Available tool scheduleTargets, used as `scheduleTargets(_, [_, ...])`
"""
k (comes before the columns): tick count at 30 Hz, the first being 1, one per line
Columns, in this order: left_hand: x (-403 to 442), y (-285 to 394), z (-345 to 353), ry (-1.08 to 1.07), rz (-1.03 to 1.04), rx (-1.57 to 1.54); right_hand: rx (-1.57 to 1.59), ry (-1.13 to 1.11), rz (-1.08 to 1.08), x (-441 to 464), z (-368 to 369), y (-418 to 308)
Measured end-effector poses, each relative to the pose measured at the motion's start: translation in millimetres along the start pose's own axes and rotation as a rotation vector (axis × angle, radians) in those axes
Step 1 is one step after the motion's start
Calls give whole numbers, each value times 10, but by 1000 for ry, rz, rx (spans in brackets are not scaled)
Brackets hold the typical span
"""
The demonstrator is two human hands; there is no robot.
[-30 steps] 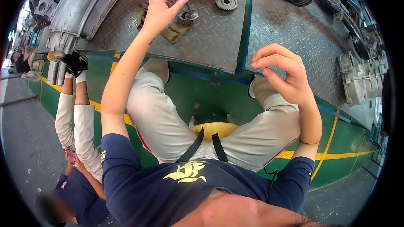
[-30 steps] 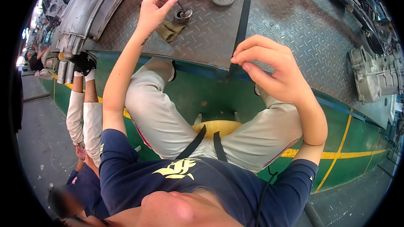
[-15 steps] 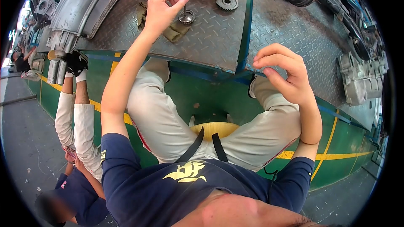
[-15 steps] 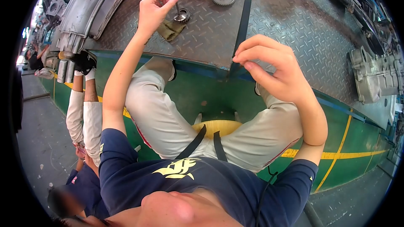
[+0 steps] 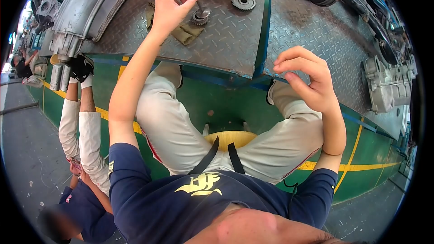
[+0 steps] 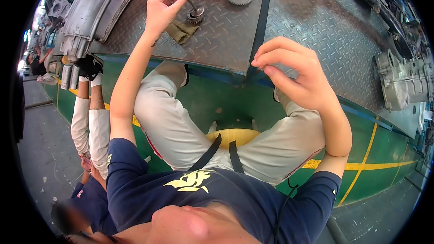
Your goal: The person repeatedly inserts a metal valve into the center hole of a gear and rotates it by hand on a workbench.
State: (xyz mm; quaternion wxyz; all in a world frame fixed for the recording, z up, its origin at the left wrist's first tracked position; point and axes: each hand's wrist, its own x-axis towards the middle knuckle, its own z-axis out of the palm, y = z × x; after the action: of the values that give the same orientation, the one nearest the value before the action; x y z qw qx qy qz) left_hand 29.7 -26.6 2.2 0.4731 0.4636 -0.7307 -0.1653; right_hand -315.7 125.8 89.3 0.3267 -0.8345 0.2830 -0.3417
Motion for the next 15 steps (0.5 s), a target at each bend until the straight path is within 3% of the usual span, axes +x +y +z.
scheduleTargets(15, [6, -33, -23, -51, -27, -35, -14, -6, 4, 9, -11, -7])
